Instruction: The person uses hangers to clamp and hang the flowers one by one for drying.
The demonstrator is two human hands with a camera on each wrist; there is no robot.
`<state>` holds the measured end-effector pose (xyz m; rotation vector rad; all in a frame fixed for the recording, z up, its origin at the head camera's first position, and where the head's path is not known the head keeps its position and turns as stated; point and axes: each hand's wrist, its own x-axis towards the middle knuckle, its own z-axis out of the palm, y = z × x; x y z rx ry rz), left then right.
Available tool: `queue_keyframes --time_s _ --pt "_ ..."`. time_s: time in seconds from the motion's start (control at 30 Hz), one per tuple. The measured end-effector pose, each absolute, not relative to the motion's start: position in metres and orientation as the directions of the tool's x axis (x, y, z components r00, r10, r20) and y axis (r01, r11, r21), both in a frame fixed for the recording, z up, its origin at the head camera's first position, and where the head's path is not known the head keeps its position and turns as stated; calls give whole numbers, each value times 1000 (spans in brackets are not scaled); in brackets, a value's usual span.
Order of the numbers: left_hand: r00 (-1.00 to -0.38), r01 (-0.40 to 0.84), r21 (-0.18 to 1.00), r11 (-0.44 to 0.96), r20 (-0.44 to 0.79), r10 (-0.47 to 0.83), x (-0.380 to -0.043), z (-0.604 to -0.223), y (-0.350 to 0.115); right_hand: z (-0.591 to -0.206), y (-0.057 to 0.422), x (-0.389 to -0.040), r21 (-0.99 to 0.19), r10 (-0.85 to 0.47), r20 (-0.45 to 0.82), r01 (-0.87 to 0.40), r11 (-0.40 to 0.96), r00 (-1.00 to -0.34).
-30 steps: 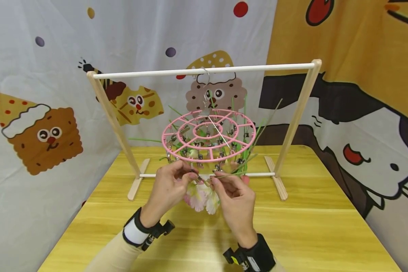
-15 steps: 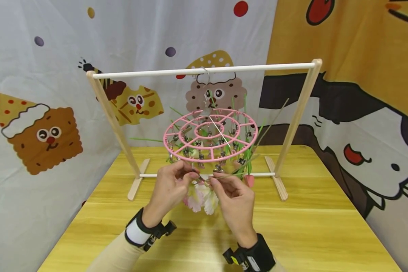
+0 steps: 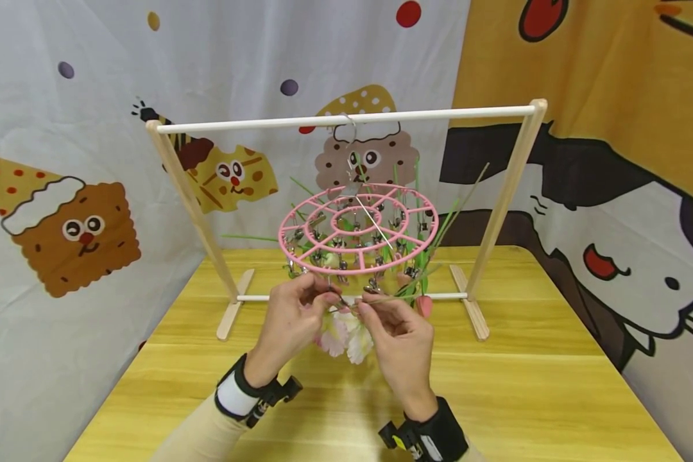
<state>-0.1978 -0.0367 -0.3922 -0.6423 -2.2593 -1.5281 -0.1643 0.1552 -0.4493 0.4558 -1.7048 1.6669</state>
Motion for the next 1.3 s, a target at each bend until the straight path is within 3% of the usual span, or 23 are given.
queue_keyframes --time_s 0.53,0.83,1.3 --pt "-852 524 788 323 477 217 -198 -394 -40 -449 159 -166 -746 202 664 -659 101 -720" --pt "-839 543 769 338 514 179 -200 -396 -48 -450 158 -166 -724 185 687 -685 86 -703" --pt "-827 545 731 411 549 121 -210 -396 -62 -453 162 -165 -761 95 647 -636 127 -756"
